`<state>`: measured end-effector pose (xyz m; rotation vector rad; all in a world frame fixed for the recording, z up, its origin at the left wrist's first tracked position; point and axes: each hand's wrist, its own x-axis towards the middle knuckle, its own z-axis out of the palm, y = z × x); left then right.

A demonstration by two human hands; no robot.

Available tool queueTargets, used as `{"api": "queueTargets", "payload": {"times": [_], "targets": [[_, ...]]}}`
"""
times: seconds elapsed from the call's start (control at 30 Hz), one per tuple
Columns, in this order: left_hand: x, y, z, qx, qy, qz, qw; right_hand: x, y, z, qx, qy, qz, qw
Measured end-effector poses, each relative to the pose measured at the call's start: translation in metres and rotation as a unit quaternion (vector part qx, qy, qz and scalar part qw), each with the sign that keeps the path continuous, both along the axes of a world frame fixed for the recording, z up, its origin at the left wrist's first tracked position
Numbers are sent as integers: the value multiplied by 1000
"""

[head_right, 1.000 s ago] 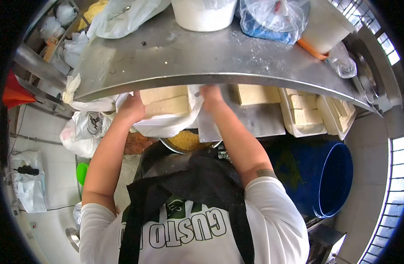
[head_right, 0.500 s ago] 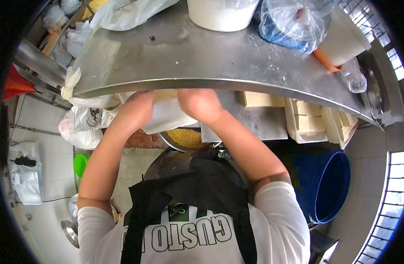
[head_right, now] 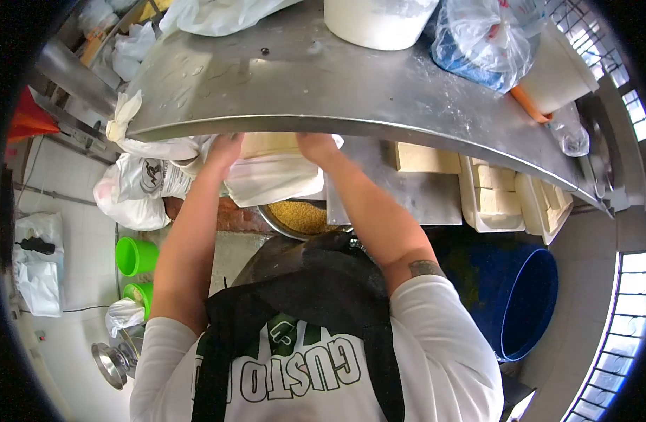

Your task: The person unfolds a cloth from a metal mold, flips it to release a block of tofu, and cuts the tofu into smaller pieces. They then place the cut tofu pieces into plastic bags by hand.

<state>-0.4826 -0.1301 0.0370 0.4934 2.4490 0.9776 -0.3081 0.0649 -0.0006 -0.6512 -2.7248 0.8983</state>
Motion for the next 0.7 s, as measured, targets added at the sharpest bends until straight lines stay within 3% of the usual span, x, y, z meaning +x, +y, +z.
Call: {"api": "queueTargets", "payload": {"times": [0.03, 0.07, 0.1, 0.13, 0.2, 0.23, 0.27, 0.3, 0.4, 0.5, 0.53, 0.6, 0.63, 0.67, 0.7], "targets": [[-5, 2, -4, 6, 70, -30, 997, -1, -4, 2, -3, -3, 0, 1000], [-4, 0, -11, 10, 136, -64, 989, 2, -11, 3, -46, -88, -37, 994], [-6, -3, -10, 10, 134, -68, 989, 3, -11, 6, -84, -168, -73, 979], [-11, -6, -8, -20, 103, -87, 991, 4, -7, 3, -82, -168, -77, 979], [1, -10, 3, -54, 69, -114, 990, 16, -2, -10, -73, -54, -74, 993], [22, -17, 21, -157, 102, -171, 967, 25, -3, -8, -75, -57, -79, 992], [43, -24, 43, -258, 135, -228, 929, 38, -11, 2, 6, 49, -88, 995], [61, -29, 66, -263, 133, -235, 926, 51, -18, 14, 86, 153, -99, 979], [95, -39, 116, -297, 163, -269, 901, 109, -30, 59, 103, 153, -71, 980], [110, -39, 126, -239, 201, -297, 902, 163, -35, 58, 6, 241, -42, 969], [118, -38, 124, -238, 203, -308, 898, 176, -26, 50, 7, 241, -54, 969], [137, -31, 114, -71, 264, -380, 884, 209, -7, 9, 97, 207, -98, 968], [157, -22, 103, 15, 280, -388, 878, 230, 8, -18, 53, 82, -137, 986], [176, -9, 94, 86, 193, -414, 886, 245, 10, -36, 53, 79, -154, 983], [193, 7, 79, 135, 114, -451, 875, 256, 10, -51, 101, -71, -223, 967]]}}
